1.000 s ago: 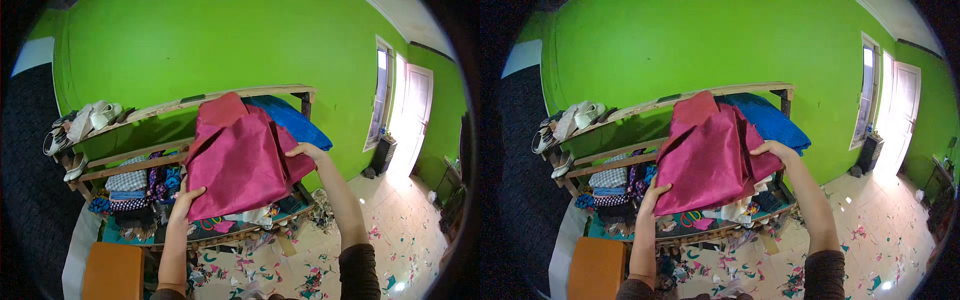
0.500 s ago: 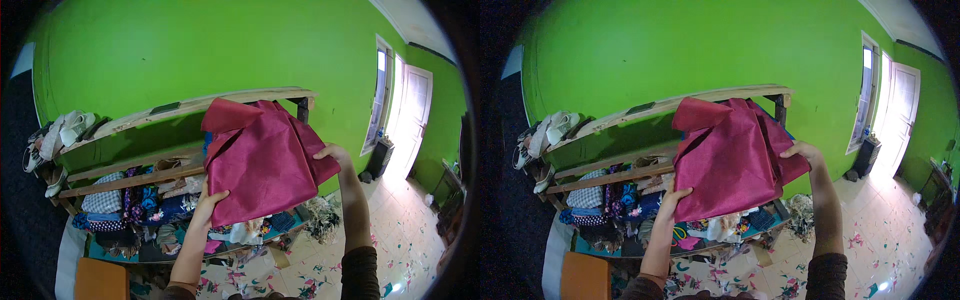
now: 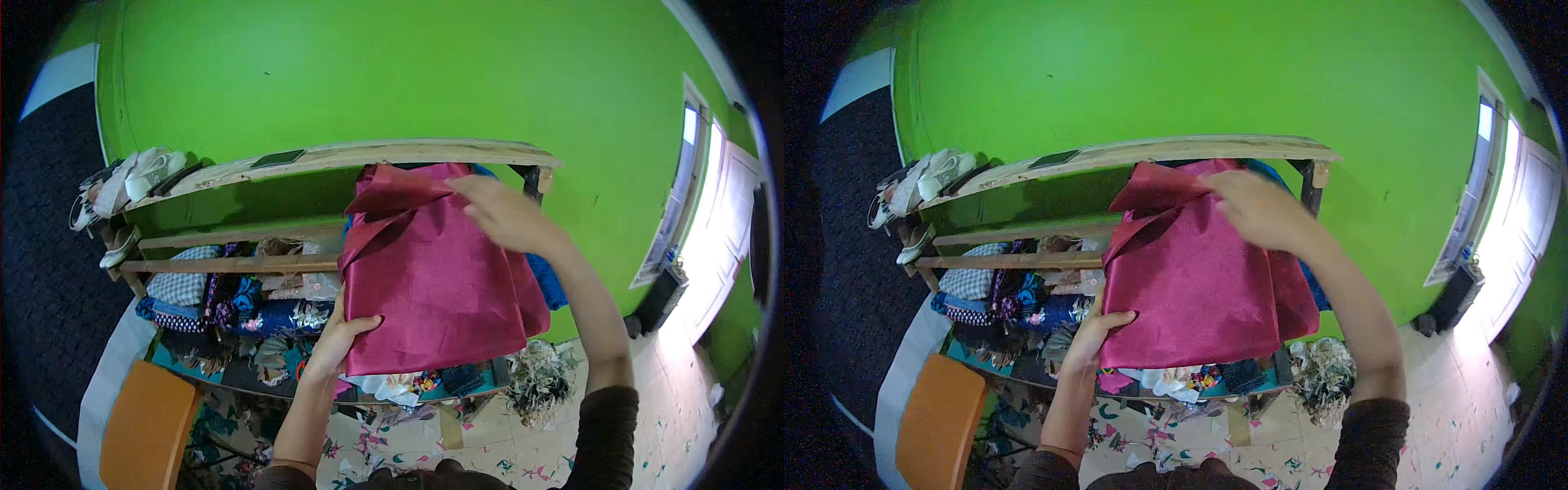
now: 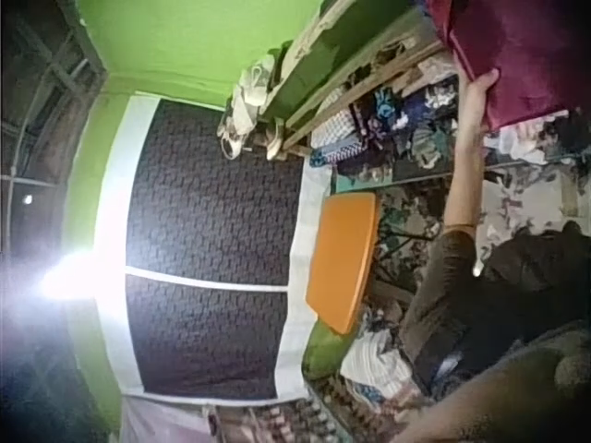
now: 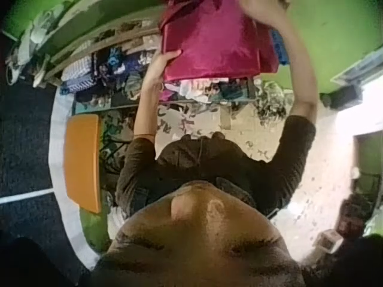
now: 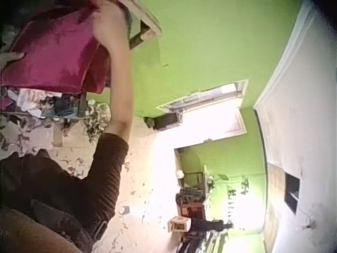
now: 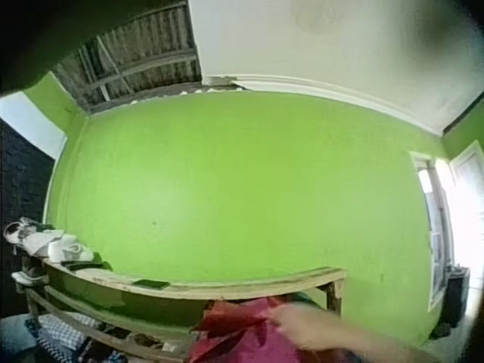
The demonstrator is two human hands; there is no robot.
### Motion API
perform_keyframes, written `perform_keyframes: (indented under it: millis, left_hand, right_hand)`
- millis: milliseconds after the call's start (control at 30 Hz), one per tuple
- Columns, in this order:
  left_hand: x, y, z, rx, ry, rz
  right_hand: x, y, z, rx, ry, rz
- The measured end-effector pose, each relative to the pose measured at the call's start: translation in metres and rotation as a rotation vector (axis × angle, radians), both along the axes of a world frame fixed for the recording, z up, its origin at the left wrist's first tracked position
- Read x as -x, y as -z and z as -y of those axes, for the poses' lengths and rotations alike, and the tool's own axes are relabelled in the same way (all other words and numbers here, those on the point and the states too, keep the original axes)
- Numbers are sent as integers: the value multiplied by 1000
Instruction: Folding various pieces of textile fabric and placing them onto a storage shelf.
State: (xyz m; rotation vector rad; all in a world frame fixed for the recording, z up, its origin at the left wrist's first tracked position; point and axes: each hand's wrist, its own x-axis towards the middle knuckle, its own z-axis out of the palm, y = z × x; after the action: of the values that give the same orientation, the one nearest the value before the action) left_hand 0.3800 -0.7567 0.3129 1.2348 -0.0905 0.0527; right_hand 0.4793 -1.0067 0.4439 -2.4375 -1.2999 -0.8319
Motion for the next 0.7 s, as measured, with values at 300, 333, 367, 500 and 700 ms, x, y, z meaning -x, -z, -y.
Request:
perform_keyframes:
  millis: [300, 333, 367, 500, 700]
  left_hand:
    - [4, -12, 40, -45, -72, -10]
    - [4, -15, 44, -40, -93, -17]
    - [2, -18, 48, -53, -105, 12]
    - [-13, -28, 67, 13, -67, 3]
    - [-36, -31, 89, 48, -105, -55]
  right_hand:
    - [-91, 57, -38, 471, 134, -120]
    - [-92, 60, -39, 435, 195, -226]
    - [-97, 55, -37, 449, 183, -307]
    - [-121, 57, -26, 430, 205, -449]
    - [-165, 63, -7, 372, 146, -604]
